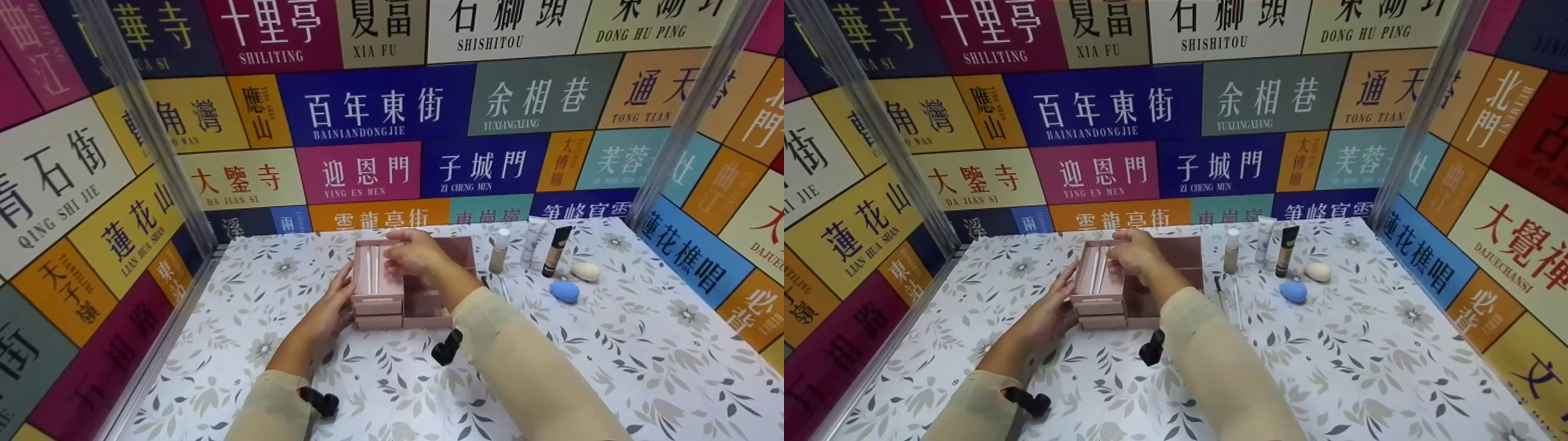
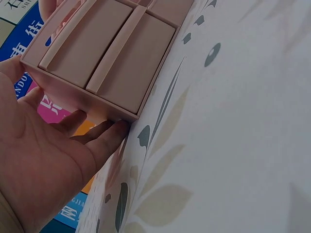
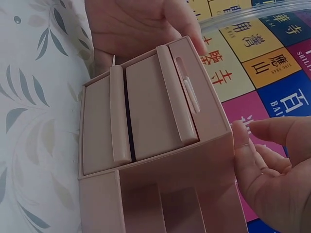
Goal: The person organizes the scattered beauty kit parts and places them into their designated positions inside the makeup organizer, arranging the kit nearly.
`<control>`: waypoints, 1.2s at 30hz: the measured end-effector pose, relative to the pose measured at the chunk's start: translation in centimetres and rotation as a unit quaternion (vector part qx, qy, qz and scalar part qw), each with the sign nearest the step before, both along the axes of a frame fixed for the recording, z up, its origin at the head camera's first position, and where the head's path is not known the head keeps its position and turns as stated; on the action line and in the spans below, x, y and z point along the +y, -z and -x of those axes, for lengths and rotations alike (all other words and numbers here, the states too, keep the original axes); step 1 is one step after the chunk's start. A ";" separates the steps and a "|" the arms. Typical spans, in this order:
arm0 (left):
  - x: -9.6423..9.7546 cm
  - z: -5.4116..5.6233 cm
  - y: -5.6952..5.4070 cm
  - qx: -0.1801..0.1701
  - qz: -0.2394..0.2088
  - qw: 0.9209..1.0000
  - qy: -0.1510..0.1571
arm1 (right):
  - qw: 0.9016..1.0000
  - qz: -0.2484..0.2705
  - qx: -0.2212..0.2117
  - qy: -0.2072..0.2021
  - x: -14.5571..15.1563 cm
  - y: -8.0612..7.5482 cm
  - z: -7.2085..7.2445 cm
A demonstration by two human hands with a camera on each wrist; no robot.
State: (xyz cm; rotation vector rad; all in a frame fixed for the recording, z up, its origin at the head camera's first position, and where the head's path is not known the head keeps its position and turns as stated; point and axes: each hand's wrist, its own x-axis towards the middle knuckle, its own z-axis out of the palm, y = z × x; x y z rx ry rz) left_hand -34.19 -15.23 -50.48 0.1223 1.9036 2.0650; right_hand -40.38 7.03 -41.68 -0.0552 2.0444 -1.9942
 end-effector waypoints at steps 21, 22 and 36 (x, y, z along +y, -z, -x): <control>0.0 0.2 0.1 -0.004 0.004 1.000 -0.003 | 0.998 0.054 0.017 0.017 3.9 0.7 -2.5; 0.0 0.2 0.1 0.000 0.002 1.000 -0.002 | 0.998 0.051 0.021 0.015 4.3 0.7 -2.9; 0.2 0.0 0.0 0.000 -0.001 1.000 -0.013 | 0.996 0.059 0.068 0.018 9.0 1.8 -6.1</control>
